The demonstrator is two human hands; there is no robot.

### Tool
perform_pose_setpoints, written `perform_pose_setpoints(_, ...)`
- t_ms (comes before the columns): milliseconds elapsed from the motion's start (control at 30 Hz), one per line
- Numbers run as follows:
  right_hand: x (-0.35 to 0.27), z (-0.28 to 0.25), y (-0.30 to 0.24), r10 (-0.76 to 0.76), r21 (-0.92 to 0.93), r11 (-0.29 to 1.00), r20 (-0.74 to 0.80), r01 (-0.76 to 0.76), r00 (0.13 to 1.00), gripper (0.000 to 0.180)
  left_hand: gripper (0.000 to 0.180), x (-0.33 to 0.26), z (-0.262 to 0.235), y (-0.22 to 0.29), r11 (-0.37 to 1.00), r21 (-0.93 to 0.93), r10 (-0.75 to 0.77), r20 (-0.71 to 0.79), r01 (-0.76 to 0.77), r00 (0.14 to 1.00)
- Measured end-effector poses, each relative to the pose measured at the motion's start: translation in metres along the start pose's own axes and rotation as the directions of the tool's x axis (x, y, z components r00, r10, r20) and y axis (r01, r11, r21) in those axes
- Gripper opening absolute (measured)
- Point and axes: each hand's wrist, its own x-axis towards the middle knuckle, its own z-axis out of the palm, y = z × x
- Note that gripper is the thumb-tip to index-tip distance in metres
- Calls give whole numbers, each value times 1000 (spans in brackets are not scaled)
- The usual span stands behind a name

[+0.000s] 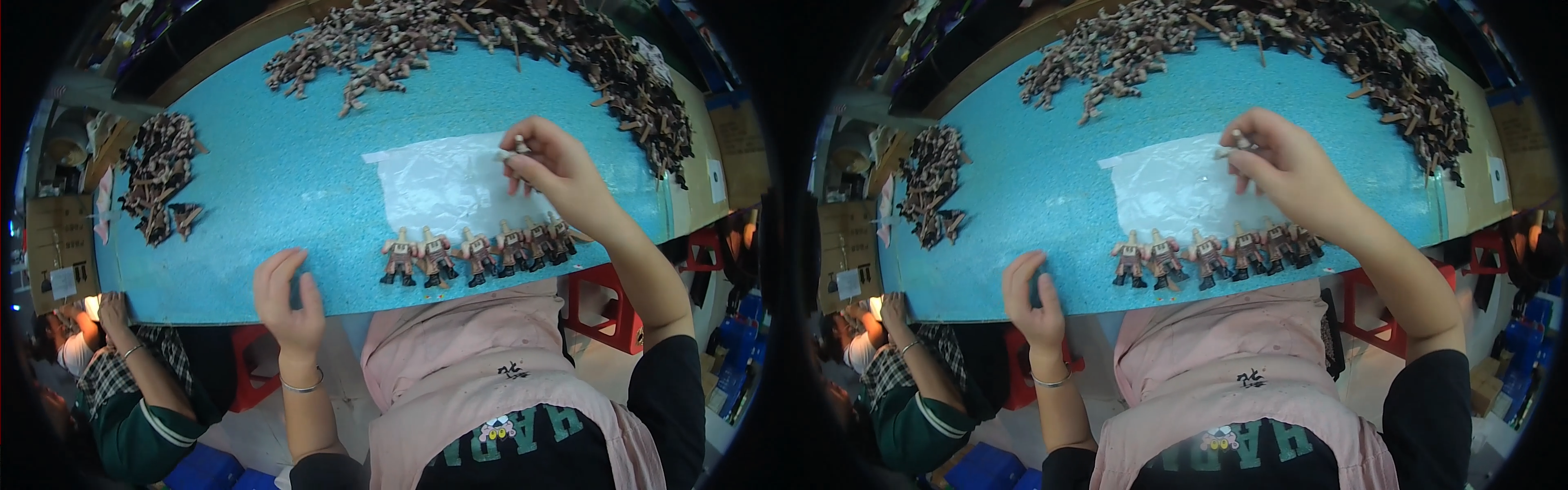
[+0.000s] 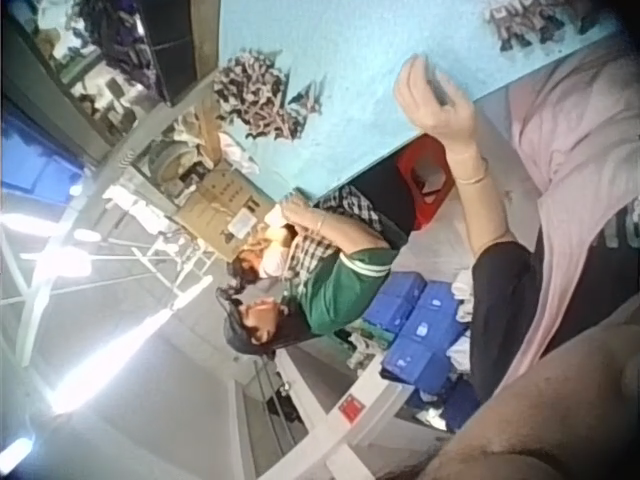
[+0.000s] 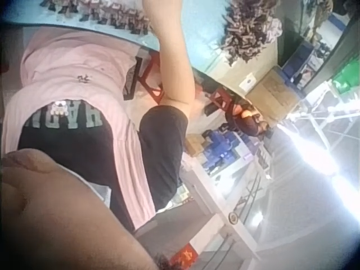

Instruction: The person applies glue from a bottle onto toy figurine bodies lined up on the table. The person then assembles the figurines by attaching parts to each body by hand.

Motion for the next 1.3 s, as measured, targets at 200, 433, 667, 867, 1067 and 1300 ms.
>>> perform_pose_setpoints(200,-42,-2,2,114,200,973,-4,-111,993,26,52,18,9,38,967,-252,131,391,-31,911)
perform_pose_setpoints(433,-88,15,12,85,440,894,21,-86,996,34,58,26,13,42,963,-237,237,502,-132,832)
perform_pose_setpoints(667,-109,50,18,97,526,839,106,-138,990,24,58,-1,-23,36,986,-156,14,453,64,891)
perform_pose_setpoints(867,-110,83,29,-21,451,889,202,-74,979,27,62,-24,-15,74,892,-364,23,627,267,778)
perform_pose_setpoints(1067,-109,94,38,-195,55,981,187,188,963,29,64,-23,-2,81,914,-353,57,598,199,799)
perform_pose_setpoints(1300,-109,104,46,-269,29,963,124,267,955,25,65,-21,-1,86,936,-320,84,605,145,792)
